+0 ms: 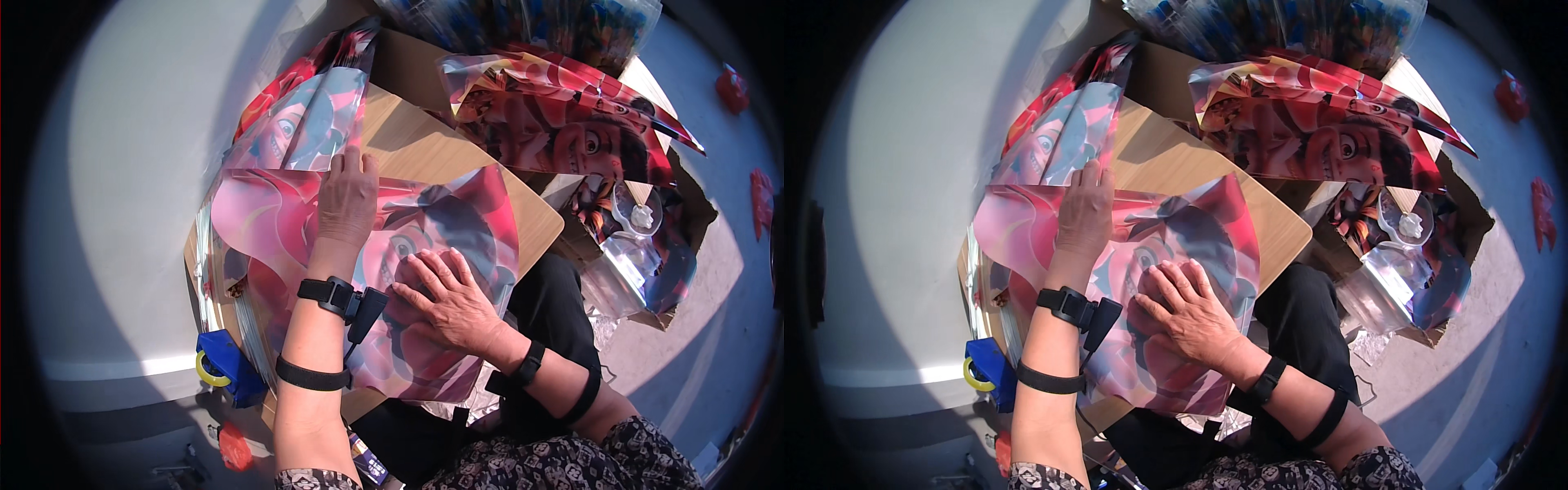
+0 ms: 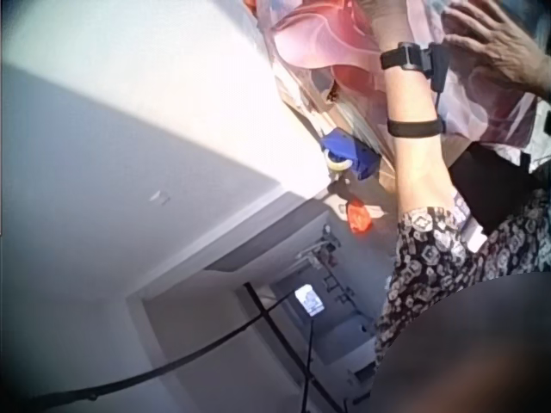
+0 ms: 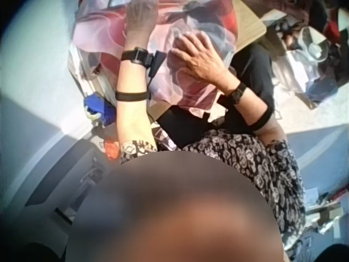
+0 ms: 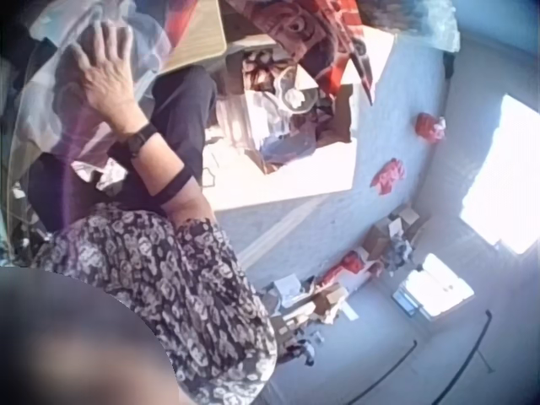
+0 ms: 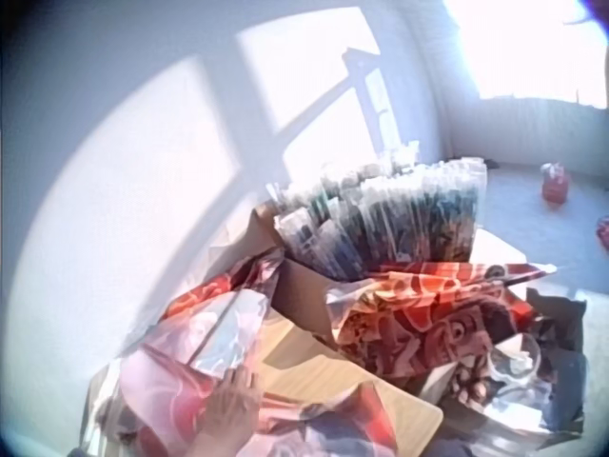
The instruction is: Assembling plastic kites by inserting support rods and attaching strings.
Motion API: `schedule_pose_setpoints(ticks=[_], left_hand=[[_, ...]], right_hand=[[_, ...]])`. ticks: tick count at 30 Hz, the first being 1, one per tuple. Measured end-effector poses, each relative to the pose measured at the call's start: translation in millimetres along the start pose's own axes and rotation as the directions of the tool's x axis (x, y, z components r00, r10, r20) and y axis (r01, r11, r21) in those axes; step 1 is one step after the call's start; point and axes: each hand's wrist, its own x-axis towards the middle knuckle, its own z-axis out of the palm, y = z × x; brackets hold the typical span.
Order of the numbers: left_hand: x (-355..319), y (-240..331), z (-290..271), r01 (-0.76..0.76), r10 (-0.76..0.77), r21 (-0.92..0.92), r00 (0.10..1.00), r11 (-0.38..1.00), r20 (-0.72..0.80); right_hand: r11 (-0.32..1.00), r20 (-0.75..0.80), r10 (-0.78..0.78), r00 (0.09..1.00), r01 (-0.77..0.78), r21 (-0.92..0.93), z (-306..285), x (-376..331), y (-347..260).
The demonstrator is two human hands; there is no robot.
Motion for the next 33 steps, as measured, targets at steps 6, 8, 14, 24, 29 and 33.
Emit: schedule_pose_setpoints(ticks=[6,8,14,24,29,33], left_hand=[[-60,58,8,0.345,-0.240,-0.479,0.933,0.807,0.267],[-100,64,-1,0.397,-0.287,-0.428,0.910,0.812,0.299],[-152,31,25,0.592,-0.496,-0.174,0.774,0.787,0.394],[-157,11,40,0.559,-0.485,-0.170,0.807,0.812,0.338],[-150,38,6,0.574,-0.508,-0.124,0.791,0.810,0.340],[-161,81,-15,0.592,-0.419,-0.324,0.778,0.738,0.467]], right_hand=[[0.999,0.015,0.042,0.999,-0.042,0.018,0,-1,13],[0.999,0.022,0.034,0.999,-0.035,0.021,-3,3,8],[0.979,-0.056,0.176,0.983,-0.181,-0.089,-13,7,23],[0.957,-0.100,0.220,0.970,-0.235,-0.171,-7,-4,17],[0.952,-0.096,0.223,0.970,-0.238,-0.191,-8,-3,15],[0.939,-0.096,0.244,0.965,-0.260,-0.225,-7,-4,18]])
